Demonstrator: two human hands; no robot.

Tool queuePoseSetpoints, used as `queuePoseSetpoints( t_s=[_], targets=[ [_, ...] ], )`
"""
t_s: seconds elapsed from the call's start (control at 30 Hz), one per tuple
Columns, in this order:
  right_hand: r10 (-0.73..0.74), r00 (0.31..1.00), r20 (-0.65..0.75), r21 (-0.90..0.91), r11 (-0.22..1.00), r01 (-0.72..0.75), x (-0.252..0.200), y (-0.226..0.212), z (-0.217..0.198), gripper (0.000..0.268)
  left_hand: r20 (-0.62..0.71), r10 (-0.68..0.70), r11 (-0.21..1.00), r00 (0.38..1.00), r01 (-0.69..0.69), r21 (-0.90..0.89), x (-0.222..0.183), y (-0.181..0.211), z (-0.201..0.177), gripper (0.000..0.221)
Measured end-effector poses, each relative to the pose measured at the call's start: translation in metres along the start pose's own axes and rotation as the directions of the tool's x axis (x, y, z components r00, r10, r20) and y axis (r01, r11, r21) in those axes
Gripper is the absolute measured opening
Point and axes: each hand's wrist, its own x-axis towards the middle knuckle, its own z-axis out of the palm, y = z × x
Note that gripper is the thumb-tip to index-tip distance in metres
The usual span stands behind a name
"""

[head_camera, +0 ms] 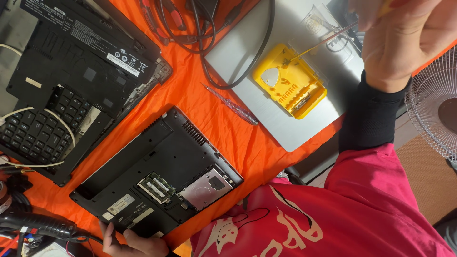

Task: Unscrewing and inspecting internal components of a laptop.

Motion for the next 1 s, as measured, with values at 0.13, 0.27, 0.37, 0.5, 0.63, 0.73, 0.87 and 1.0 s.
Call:
queuePoseSetpoints(
  t_s=[0.13, 0.27, 0.37, 0.5, 0.63, 0.73, 0.87, 1.0],
  targets=[
    [-0.003, 1.0, 0.003, -0.005, 1.0, 0.003, 0.002, -0.005, 0.009, 0.024, 0.0, 0.005, 1.0, 1.0, -0.005, -0.014, 0.0, 0.001, 0.001, 0.037],
    [-0.001, 1.0, -0.011, 0.004, 1.0, 0.002, 0.004, -0.006, 0.01, 0.023, -0.001, 0.007, 1.0, 1.0, -0.007, 0.009, 0.0, 0.003, 0.0, 0.037],
    [-0.002, 1.0, -0.005, 0.029, 1.0, 0.003, 0.006, -0.007, 0.012, 0.024, 0.003, 0.041, 0.999, 0.999, -0.041, 0.018, -0.001, -0.004, 0.0, 0.034],
    [-0.007, 1.0, -0.019, 0.035, 0.999, 0.007, 0.006, -0.003, 0.008, 0.023, -0.008, 0.058, 0.998, 0.998, -0.058, -0.004, 0.001, 0.003, 0.003, 0.034],
    [-0.017, 0.999, -0.044, 0.039, 0.999, 0.019, 0.004, 0.001, -0.002, 0.023, 0.003, 0.051, 0.997, 0.999, -0.051, -0.062, 0.004, 0.006, 0.004, 0.034],
    [-0.021, 0.998, -0.051, 0.047, 0.999, 0.023, 0.003, 0.003, -0.004, 0.024, 0.011, 0.041, 0.999, 0.999, -0.041, -0.035, 0.006, 0.005, 0.004, 0.035],
    [-0.027, 0.999, -0.048, 0.065, 0.997, 0.03, 0.004, 0.004, -0.003, 0.028, 0.007, 0.023, 1.0, 1.0, -0.023, 0.002, 0.007, 0.018, 0.003, 0.035],
    [-0.006, 0.998, -0.054, 0.067, 0.998, 0.01, 0.002, 0.015, -0.021, 0.026, -0.015, 0.027, 0.998, 1.0, -0.028, -0.062, 0.007, 0.018, 0.008, 0.034]
  ],
)
